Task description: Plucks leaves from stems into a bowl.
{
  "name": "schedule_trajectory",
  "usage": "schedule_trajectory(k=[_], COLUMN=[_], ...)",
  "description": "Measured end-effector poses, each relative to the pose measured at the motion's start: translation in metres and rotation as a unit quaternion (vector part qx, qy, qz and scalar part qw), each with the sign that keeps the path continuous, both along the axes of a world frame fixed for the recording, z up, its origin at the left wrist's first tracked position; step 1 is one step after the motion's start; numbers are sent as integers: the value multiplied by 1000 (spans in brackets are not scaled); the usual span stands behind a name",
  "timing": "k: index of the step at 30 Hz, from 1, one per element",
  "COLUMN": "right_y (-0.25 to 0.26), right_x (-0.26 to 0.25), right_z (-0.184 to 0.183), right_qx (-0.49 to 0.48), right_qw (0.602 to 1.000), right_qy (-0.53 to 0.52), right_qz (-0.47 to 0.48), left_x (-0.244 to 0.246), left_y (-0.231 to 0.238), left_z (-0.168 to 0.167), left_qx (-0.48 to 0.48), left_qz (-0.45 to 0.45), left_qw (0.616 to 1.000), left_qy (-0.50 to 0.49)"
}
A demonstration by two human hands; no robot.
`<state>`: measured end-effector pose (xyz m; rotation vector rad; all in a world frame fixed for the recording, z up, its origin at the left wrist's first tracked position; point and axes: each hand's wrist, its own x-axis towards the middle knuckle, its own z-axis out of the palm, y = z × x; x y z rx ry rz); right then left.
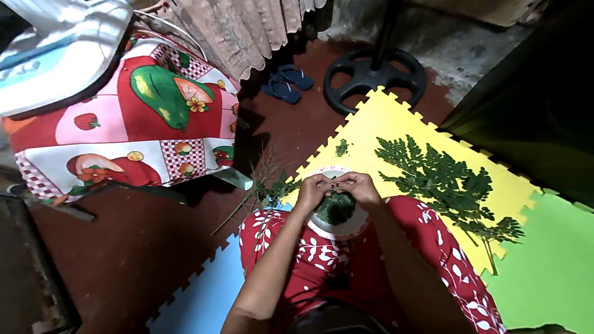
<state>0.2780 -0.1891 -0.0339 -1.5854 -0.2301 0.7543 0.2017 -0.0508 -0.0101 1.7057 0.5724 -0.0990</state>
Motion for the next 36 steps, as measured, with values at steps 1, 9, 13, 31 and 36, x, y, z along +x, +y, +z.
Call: schedule_trajectory(k=[1, 9, 13, 31, 36], right_y=[1, 7, 2, -8, -4], right_x=[0, -6, -2, 9, 7], right_z=[0, -4, 2, 2, 1], right_qx=[7, -47, -53, -22, -25], right_qw=[1000, 995, 996, 996, 994], right_qy=[-6, -86, -57, 54, 81], right_qz=[5, 21, 35, -64, -63], left_x=[1, -2, -4, -14, -11], left_y=[1, -7, -2, -2, -7], left_z=[0, -11, -5, -26, -18], left_qx=[-8, -167, -134, -8, 128], left_qz=[16, 147, 86, -12, -161], left_qw=[1000, 975, 987, 997, 970], left_qy=[-1, -7, 2, 70, 129])
